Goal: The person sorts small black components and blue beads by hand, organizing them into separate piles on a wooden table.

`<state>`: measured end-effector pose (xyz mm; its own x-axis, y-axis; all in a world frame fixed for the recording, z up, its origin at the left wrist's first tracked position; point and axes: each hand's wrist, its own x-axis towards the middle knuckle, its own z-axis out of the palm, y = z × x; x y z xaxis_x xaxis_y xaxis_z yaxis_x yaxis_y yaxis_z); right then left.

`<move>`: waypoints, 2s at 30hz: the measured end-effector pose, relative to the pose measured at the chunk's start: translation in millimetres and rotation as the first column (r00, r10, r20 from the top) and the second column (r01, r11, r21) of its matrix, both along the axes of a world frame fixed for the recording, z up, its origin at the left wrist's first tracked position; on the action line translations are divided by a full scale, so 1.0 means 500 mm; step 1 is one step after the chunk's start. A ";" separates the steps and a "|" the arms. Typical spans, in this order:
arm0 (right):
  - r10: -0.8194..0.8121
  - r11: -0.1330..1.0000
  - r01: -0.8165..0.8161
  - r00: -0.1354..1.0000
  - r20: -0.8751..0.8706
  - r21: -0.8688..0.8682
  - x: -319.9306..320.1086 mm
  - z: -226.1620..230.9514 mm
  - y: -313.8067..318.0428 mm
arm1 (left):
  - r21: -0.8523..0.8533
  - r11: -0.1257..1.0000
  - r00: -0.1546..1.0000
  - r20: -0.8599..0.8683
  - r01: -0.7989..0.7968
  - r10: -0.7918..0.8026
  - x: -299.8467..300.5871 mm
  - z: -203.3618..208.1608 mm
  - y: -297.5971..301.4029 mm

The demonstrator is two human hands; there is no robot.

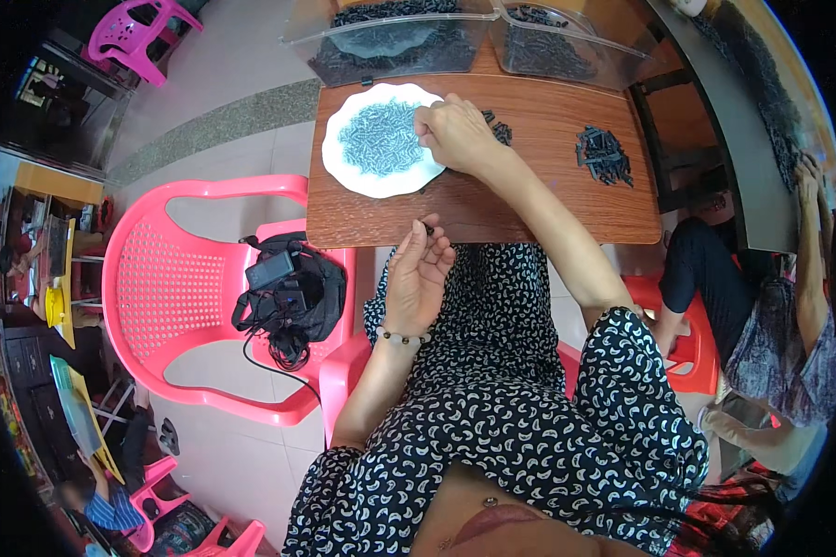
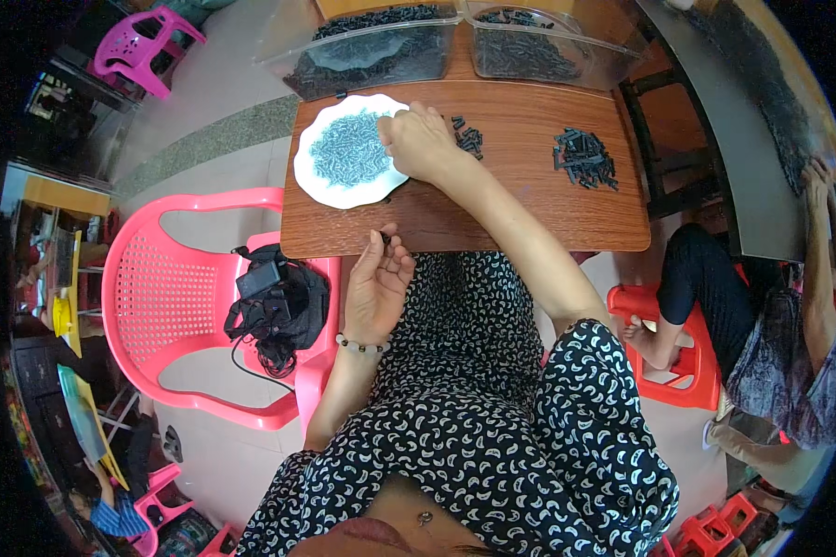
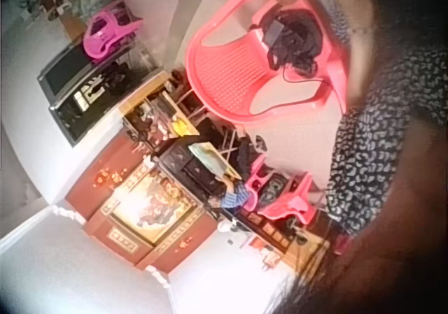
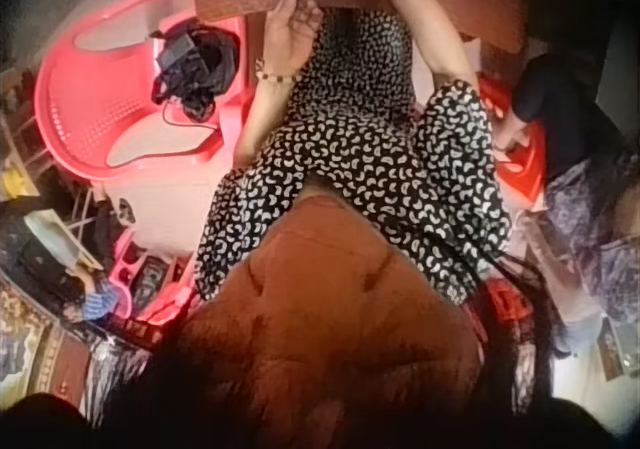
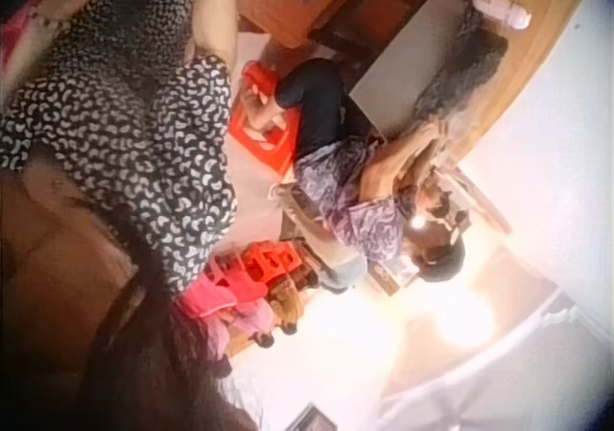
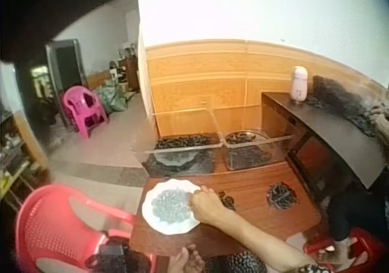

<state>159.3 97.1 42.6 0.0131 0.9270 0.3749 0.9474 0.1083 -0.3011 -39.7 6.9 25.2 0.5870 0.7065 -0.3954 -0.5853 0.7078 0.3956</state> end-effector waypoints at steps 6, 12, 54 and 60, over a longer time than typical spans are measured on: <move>0.054 0.998 -0.053 0.998 -0.020 0.043 0.005 0.005 -0.001 | 0.018 1.000 1.000 0.022 0.007 -0.007 -0.005 -0.002 0.010; 0.111 0.988 -0.152 0.599 -0.793 0.024 -0.010 0.056 -0.070 | -0.116 0.993 0.987 0.162 0.015 0.004 -0.008 0.007 0.025; -0.263 0.959 0.280 0.934 -0.241 0.038 0.142 0.005 -0.256 | -0.368 0.896 0.922 0.373 0.248 -0.102 0.026 -0.006 -0.038; -0.181 0.981 0.191 0.961 -0.207 0.028 0.132 -0.003 -0.229 | -0.348 0.904 0.926 0.358 0.247 -0.116 0.023 -0.009 -0.037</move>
<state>225.4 -17.2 41.1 0.2643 0.8822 0.3898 0.8717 -0.0455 -0.4880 -28.3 -11.6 20.5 0.8308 0.4084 -0.3782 -0.4794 0.8703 -0.1132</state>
